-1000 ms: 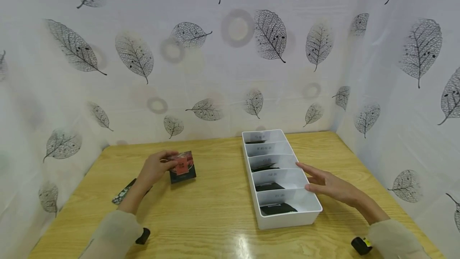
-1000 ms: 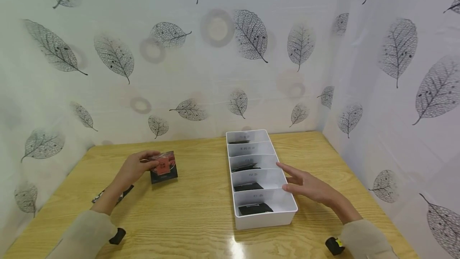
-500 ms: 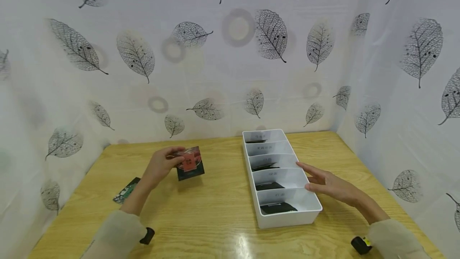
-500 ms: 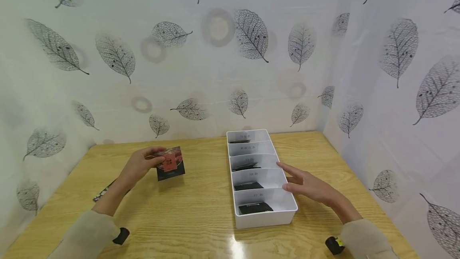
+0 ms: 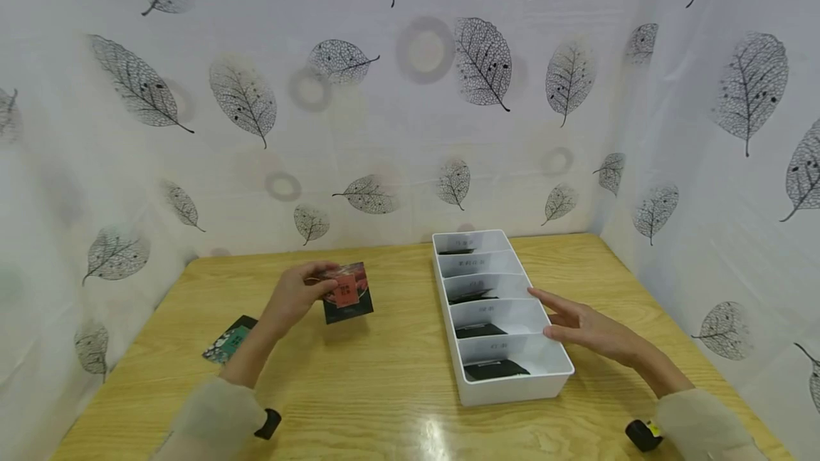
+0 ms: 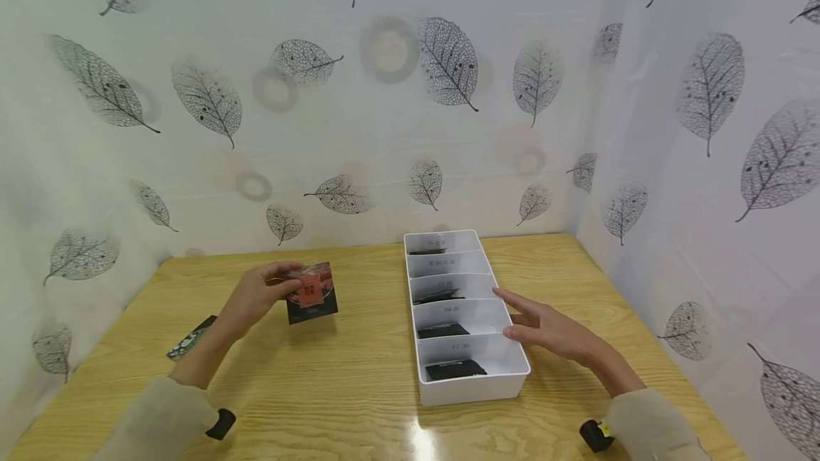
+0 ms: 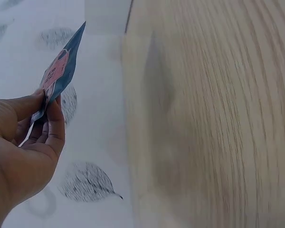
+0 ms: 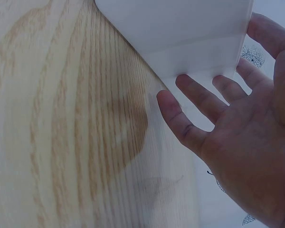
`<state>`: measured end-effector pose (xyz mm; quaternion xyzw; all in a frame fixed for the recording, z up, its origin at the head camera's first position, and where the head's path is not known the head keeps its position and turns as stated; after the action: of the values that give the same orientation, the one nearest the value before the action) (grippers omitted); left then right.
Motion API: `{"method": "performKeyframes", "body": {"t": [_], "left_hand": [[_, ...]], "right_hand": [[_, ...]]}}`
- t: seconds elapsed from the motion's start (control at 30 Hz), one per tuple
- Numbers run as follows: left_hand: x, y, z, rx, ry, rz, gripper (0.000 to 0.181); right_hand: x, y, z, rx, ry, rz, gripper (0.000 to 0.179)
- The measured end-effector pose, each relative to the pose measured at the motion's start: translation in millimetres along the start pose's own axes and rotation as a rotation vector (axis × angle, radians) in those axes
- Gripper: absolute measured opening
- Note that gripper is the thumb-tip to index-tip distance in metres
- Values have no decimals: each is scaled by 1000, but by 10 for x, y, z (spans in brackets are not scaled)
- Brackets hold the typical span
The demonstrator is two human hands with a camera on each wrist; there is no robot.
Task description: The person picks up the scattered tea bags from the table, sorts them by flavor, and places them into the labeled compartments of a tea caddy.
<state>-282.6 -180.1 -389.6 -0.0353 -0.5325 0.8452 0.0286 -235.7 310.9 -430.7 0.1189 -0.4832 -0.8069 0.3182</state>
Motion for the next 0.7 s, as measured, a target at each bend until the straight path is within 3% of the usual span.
{"method": "performKeyframes", "body": {"t": [0.17,0.4,0.57,0.7], "left_hand": [[-112,-253,-267,-42,34,-79,33],[-423,-752,-704,-35,37,-240,28],[-643,-1028,-967,-48,14,-432,27],[-793,-1152,-1179,-23,-6,-584,27]], "right_hand": [[6,-14,0,-5,1,-5,68],[6,-25,-6,-13,-2,-2,68],[4,-18,-7,4,1,-6,68],[7,-16,-8,24,6,-21,69]]}}
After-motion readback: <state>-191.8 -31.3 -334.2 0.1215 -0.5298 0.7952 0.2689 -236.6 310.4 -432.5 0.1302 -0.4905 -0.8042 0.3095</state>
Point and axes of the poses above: each hand's wrist, its own x-axis towards the middle knuckle, its own z-axis out of the back of the hand, y = z × x, the point moved 5 cm from there along x, towards the middle knuckle, and after that the axes turned 12 degrees about z, right-handed, at the moved point
